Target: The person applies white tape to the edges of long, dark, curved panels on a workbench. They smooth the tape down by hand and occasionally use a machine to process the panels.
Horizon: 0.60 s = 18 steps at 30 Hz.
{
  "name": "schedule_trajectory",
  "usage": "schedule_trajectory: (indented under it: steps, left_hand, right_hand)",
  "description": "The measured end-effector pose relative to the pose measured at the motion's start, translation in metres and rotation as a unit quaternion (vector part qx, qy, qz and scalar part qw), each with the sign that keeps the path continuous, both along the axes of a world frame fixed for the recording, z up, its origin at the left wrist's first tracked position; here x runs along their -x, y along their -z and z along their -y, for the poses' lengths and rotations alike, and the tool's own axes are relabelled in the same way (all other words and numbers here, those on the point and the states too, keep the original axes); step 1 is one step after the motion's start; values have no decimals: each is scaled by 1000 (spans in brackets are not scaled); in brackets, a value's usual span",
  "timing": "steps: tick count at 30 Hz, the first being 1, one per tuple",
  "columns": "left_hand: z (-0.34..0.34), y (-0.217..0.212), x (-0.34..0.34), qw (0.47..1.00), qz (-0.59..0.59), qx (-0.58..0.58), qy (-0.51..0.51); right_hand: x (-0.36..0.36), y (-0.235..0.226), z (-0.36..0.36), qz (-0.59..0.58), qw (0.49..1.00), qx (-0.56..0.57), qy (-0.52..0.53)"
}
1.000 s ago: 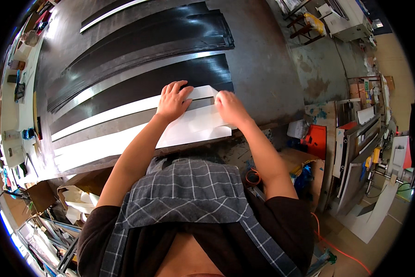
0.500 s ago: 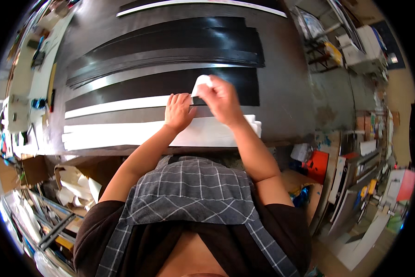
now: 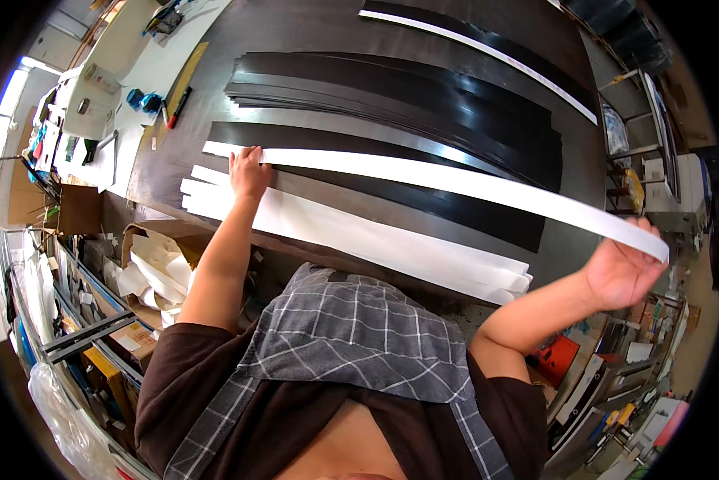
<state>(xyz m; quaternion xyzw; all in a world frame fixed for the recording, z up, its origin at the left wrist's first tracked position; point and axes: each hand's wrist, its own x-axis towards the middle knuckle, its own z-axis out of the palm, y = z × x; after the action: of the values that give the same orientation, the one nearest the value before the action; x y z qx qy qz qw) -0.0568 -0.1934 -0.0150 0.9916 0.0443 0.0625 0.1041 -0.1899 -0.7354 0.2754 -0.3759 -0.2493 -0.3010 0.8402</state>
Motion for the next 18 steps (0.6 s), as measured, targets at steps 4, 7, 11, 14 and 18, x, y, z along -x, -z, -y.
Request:
schedule_trajectory:
  steps: [4, 7, 11, 14, 18]
  left_hand:
    - [-70, 15, -20, 998, 56, -32, -5]
    - [-123, 19, -29, 996, 83, -16, -30]
    - [-150, -3, -52, 995, 34, -50, -73]
    - [-166, -10, -75, 996, 7, -24, -90]
    - [-182, -20, -67, 975, 105, 60, -188]
  right_hand:
    - [13, 13, 16, -50, 989, -92, 106]
    - [22, 42, 45, -93, 982, -124, 111]
    - [26, 91, 61, -165, 965, -176, 104]
    - [32, 147, 79, -253, 928, -201, 188]
    - [73, 220, 102, -494, 819, -206, 205]
